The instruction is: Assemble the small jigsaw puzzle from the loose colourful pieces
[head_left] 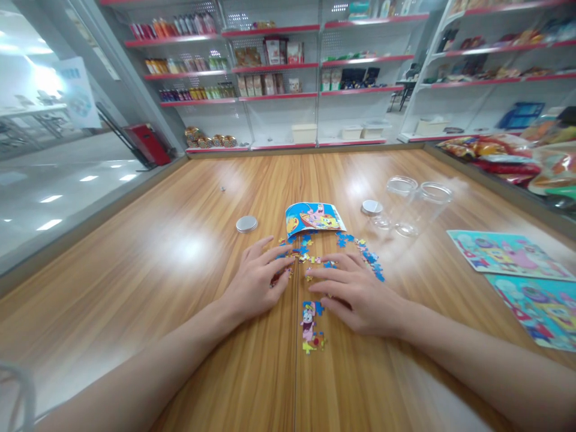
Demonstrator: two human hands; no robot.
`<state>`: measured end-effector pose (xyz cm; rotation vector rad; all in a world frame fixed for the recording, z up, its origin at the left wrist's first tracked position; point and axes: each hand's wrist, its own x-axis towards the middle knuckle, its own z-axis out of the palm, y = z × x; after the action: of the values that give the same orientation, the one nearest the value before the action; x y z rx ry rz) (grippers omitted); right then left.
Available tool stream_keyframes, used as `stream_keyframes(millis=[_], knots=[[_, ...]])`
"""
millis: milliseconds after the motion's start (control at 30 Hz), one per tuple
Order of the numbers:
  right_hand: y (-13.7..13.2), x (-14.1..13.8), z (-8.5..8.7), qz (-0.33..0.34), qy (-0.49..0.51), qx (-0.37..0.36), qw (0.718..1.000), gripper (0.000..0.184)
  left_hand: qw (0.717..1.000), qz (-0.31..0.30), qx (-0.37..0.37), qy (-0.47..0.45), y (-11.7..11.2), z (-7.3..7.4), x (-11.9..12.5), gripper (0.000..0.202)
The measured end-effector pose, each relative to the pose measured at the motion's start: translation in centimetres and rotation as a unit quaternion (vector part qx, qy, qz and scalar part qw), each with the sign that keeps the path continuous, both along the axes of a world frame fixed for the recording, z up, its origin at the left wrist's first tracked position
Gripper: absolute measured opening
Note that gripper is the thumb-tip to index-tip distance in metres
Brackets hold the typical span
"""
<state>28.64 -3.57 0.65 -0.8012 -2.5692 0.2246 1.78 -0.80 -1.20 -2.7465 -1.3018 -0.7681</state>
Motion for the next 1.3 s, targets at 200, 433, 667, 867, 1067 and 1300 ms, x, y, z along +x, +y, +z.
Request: stream_keyframes(millis=[200, 433, 667, 867, 1067, 1300], knots=[[0.1, -0.1, -0.3, -0.037, -0.018, 0.015, 0.999, 0.026, 1.000, -0.020, -0.009, -0.014, 0.2, -0.3, -0.1, 0.025], [0.2, 0.0, -0.2, -0.040, -0.024, 0.032, 0.998, 0.027, 1.000, -0.019, -0.017, -0.007, 0.0, 0.1, 0.1, 0.025], [0.2, -0.1, -0.1, -0.064, -0.037, 0.038, 0.997, 0.032, 0.998, -0.062, 0.001, -0.007, -0.4, 0.7, 0.4, 0.025], [0.0, -0.2, 0.1, -0.047, -0.055, 0.034, 0.997, 0.037, 0.994, -0.105, 0.018, -0.009, -0.7, 0.9, 0.5, 0.026], [0.1, -0.3, 0.0, -0.042, -0.063, 0.031, 0.997, 0.041, 0.992, -0.125, 0.009, -0.014, -0.9, 1.0, 0.6, 0.030], [0.4, -0.1, -0.4, -0.014, -0.003, 0.030, 0.999, 0.025, 0.997, -0.061, 0.033, -0.044, -0.5, 0.8, 0.4, 0.019]])
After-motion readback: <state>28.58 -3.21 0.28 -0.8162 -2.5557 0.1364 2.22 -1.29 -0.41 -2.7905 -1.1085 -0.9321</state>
